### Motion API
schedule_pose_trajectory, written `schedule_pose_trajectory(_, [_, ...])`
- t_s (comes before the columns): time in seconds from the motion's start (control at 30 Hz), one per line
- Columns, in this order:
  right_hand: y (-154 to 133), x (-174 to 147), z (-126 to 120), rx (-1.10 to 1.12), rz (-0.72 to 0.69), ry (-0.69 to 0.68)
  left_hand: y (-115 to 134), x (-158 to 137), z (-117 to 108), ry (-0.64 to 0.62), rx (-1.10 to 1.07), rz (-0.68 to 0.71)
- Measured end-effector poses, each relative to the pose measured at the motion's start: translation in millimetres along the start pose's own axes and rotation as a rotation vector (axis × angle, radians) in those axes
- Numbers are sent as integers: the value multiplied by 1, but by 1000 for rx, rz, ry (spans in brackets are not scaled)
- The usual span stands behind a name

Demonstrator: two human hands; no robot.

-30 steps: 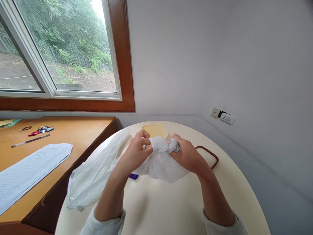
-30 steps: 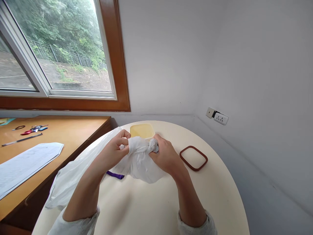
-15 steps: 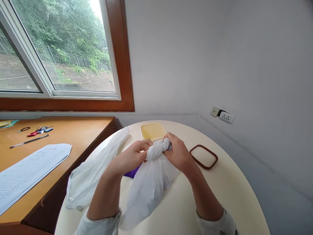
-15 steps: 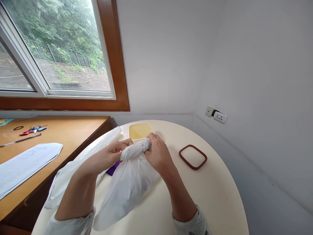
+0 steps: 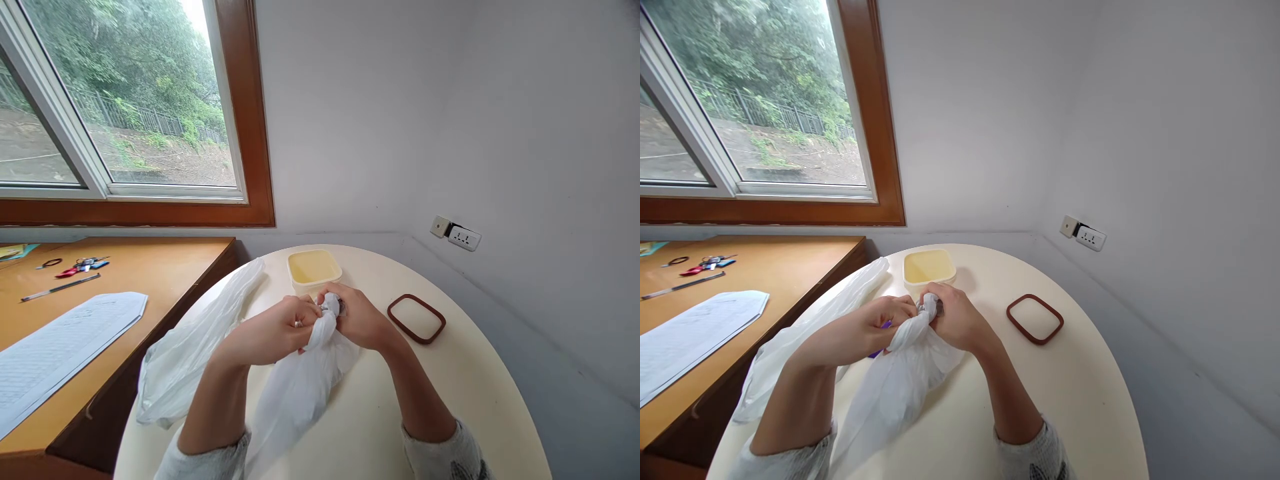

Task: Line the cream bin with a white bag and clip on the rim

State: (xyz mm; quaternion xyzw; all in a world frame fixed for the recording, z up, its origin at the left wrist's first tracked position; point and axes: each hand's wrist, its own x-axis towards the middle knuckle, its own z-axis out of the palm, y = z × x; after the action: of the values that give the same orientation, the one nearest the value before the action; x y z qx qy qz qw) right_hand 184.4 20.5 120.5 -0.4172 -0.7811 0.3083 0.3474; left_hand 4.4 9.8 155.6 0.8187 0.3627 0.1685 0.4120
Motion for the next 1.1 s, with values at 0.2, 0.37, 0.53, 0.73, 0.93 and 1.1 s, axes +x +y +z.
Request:
schedule_pose_trajectory(0.2, [0, -1, -1, 7, 35, -61, 2, 1, -1, -86, -149, -76])
schedule_pose_trajectory(0.37, [4, -2, -1, -50, 45, -47, 6, 5, -1, -30, -107, -25])
schedule_pose_trajectory(0.53, [10, -3, 1, -94, 57, -98, 2, 3, -2, -35, 62, -28])
schedule_pose_trajectory(0.73, [9, -2, 9, -87, 76, -148, -2, -5, -5, -126, 97, -52])
schedule_pose_trajectory(0.93, [7, -1, 11, -53, 65, -149, -1, -1, -9, -174, -95, -34])
schedule_pose_trajectory(1.1, [5, -1, 8, 27, 50, -165, -6, 5, -7, -101, -416, 21])
